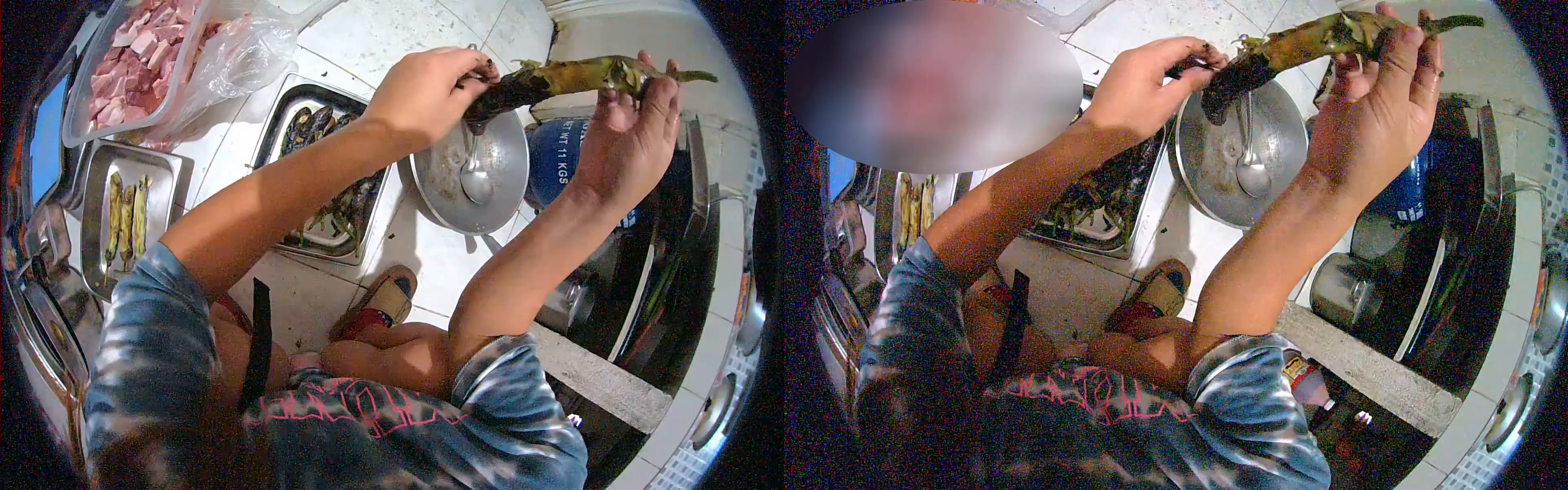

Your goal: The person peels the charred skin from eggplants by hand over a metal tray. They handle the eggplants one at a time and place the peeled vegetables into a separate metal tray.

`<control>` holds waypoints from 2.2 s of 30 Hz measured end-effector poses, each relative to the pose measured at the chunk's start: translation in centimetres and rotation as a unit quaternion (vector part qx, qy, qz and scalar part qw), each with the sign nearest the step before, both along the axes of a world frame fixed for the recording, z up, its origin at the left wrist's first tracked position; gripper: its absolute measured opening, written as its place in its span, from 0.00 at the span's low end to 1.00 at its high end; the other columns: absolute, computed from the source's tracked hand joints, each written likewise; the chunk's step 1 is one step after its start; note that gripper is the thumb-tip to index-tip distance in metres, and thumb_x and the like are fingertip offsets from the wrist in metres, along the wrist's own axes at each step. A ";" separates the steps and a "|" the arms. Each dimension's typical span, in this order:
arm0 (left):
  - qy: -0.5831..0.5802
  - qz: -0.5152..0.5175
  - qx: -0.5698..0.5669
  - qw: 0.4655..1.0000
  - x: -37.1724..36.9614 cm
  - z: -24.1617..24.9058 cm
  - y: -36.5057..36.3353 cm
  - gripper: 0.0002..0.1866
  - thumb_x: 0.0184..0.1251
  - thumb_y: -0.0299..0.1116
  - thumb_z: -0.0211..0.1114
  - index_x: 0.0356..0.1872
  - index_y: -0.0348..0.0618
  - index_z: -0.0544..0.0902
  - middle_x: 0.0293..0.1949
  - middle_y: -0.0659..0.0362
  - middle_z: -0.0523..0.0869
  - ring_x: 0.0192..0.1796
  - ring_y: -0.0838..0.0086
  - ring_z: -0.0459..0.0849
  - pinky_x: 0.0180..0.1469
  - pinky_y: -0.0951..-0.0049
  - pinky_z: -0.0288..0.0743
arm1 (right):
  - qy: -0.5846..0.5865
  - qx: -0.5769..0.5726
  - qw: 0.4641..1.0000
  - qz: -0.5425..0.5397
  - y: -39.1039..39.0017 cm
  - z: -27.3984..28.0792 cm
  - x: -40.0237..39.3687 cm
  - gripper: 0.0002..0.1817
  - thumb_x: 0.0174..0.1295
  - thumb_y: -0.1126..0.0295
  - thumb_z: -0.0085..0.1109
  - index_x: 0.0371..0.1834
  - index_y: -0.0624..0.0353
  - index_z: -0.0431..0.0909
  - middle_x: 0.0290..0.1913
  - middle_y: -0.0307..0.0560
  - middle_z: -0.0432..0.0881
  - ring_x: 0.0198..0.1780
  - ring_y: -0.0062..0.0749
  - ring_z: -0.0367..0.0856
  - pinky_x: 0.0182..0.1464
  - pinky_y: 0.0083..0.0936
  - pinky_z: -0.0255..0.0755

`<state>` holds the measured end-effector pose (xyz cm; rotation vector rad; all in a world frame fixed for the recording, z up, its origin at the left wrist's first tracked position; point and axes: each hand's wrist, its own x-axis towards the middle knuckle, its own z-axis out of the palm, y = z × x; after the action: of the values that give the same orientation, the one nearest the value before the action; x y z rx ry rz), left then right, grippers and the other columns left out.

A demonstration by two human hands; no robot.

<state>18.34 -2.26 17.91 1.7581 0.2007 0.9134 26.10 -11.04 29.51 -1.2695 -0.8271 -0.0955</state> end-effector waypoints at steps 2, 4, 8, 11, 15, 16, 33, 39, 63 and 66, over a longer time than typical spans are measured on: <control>-0.021 -0.006 -0.002 1.000 0.4 -0.5 -0.1 0.09 0.52 0.28 0.52 0.34 0.40 0.76 0.31 0.52 0.79 0.33 0.63 0.78 0.38 0.72 0.70 | -0.011 -0.007 1.000 -0.018 0.2 0.0 -0.3 0.18 0.57 0.66 0.48 0.49 0.62 0.62 0.43 0.50 0.71 0.38 0.30 0.71 0.36 0.21 0.64; -0.059 -0.019 -0.027 0.998 0.5 -0.4 -0.3 0.10 0.52 0.28 0.49 0.34 0.39 0.76 0.30 0.51 0.79 0.34 0.63 0.78 0.39 0.73 0.70 | -0.005 -0.002 1.000 -0.023 0.2 -0.1 -0.3 0.17 0.57 0.67 0.48 0.48 0.62 0.63 0.42 0.49 0.72 0.37 0.28 0.70 0.34 0.19 0.63; -0.025 -0.127 -0.141 0.981 0.3 0.3 -0.2 0.11 0.60 0.30 0.47 0.38 0.34 0.74 0.37 0.58 0.78 0.43 0.76 0.74 0.49 0.78 0.64 | 0.009 0.008 0.999 -0.039 0.2 0.1 -0.5 0.17 0.56 0.67 0.49 0.46 0.63 0.64 0.41 0.48 0.72 0.37 0.27 0.70 0.34 0.18 0.64; -0.040 -0.178 -0.205 0.962 0.4 0.8 0.0 0.13 0.61 0.35 0.48 0.39 0.35 0.73 0.38 0.59 0.77 0.45 0.76 0.72 0.50 0.78 0.63 | 0.044 0.039 0.997 -0.050 0.3 0.4 -0.8 0.16 0.55 0.67 0.51 0.44 0.64 0.65 0.39 0.46 0.72 0.36 0.27 0.70 0.33 0.18 0.65; -0.075 -0.206 -0.217 0.951 -0.1 1.6 -0.9 0.19 0.55 0.44 0.55 0.41 0.39 0.72 0.41 0.59 0.74 0.47 0.77 0.71 0.50 0.78 0.64 | 0.075 0.068 0.995 -0.022 0.3 0.3 -0.6 0.15 0.54 0.67 0.53 0.41 0.66 0.67 0.37 0.45 0.72 0.36 0.26 0.70 0.33 0.18 0.66; -0.083 -0.205 -0.204 0.954 -0.1 1.6 -1.2 0.21 0.53 0.46 0.57 0.42 0.39 0.71 0.41 0.59 0.74 0.47 0.77 0.70 0.50 0.77 0.64 | 0.078 0.068 0.995 -0.014 0.3 0.2 -0.6 0.15 0.53 0.68 0.53 0.40 0.66 0.68 0.36 0.45 0.72 0.36 0.26 0.70 0.33 0.18 0.66; -0.056 0.031 0.046 0.997 -0.7 1.7 -0.9 0.17 0.57 0.40 0.52 0.38 0.34 0.72 0.32 0.51 0.74 0.36 0.61 0.74 0.38 0.72 0.67 | 0.089 0.078 0.993 -0.015 0.8 -0.1 -0.3 0.14 0.52 0.67 0.54 0.37 0.65 0.69 0.34 0.44 0.72 0.35 0.28 0.70 0.33 0.19 0.67; -0.067 0.030 0.043 0.996 -0.5 1.6 -0.8 0.15 0.60 0.38 0.48 0.35 0.35 0.74 0.29 0.51 0.74 0.33 0.61 0.74 0.36 0.70 0.67 | 0.084 0.072 0.994 -0.018 0.9 -0.1 -0.5 0.13 0.52 0.68 0.55 0.37 0.65 0.69 0.34 0.45 0.72 0.34 0.27 0.71 0.33 0.19 0.67; 0.022 -0.224 -0.398 0.889 0.1 0.6 -0.8 0.11 0.59 0.32 0.50 0.39 0.37 0.74 0.35 0.60 0.78 0.38 0.80 0.74 0.43 0.81 0.65 | 0.044 0.026 0.993 0.106 -0.7 0.6 0.5 0.20 0.59 0.63 0.42 0.52 0.61 0.59 0.44 0.49 0.70 0.42 0.37 0.71 0.44 0.27 0.68; -0.033 -0.271 -0.417 0.867 -0.5 1.3 -0.5 0.10 0.56 0.28 0.51 0.38 0.37 0.73 0.37 0.59 0.78 0.42 0.77 0.75 0.45 0.79 0.66 | 0.068 0.047 0.974 0.209 -2.0 0.7 2.1 0.21 0.59 0.63 0.42 0.53 0.60 0.58 0.45 0.50 0.70 0.44 0.41 0.71 0.47 0.32 0.67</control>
<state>17.85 -2.79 19.23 0.8846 0.0316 0.3642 28.22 -13.08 30.19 -0.9783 -0.9434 0.2839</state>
